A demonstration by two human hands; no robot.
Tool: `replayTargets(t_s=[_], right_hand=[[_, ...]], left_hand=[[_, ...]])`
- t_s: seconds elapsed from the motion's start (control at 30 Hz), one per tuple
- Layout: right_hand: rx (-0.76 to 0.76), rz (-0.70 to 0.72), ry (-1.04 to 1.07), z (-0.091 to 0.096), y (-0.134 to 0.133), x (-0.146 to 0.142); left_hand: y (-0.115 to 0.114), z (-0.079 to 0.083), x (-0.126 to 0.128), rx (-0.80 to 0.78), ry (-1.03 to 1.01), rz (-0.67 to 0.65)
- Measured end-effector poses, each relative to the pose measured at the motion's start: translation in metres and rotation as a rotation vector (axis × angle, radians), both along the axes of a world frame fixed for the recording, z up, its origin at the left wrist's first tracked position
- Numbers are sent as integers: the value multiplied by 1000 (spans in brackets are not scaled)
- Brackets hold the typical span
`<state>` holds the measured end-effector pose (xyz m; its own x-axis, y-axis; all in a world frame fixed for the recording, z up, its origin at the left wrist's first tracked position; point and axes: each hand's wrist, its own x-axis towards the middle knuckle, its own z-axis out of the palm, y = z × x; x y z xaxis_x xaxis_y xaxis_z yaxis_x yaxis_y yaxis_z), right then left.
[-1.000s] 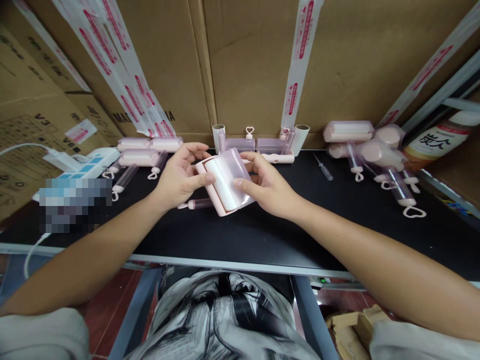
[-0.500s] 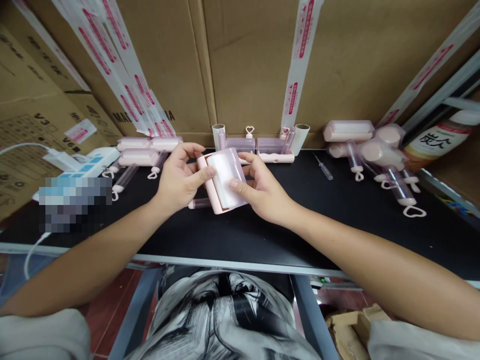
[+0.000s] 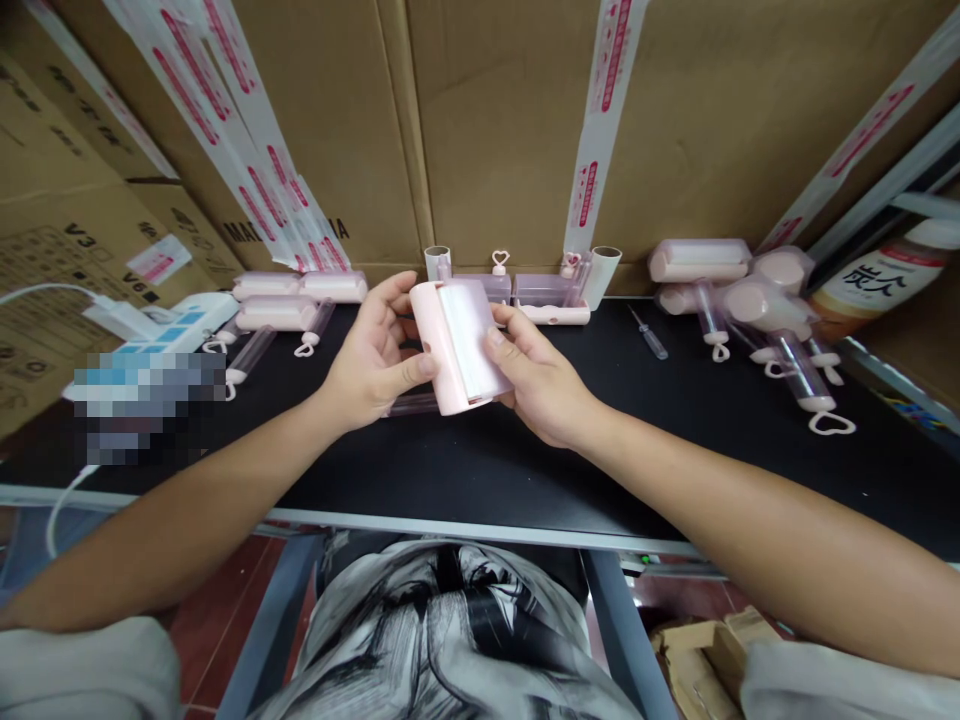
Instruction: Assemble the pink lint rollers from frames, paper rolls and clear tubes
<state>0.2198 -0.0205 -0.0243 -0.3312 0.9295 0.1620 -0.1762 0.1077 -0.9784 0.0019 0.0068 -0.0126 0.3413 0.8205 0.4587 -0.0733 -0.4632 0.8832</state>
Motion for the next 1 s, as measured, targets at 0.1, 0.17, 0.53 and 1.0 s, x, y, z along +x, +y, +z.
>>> replayTargets(t_s=[0.1, 0.17, 0.53, 1.0], right_hand=[[24, 158, -26, -3, 0, -1], [81, 199, -93, -3, -1, -2], [229, 169, -163, 0, -6, 1], [499, -59, -482, -10, 16, 14]], left_hand=[[0, -3, 0, -12, 21, 73], [-2, -5, 0, 8, 46, 114], [-8, -3, 2, -75, 7, -48], [11, 18, -10, -256, -262, 39]])
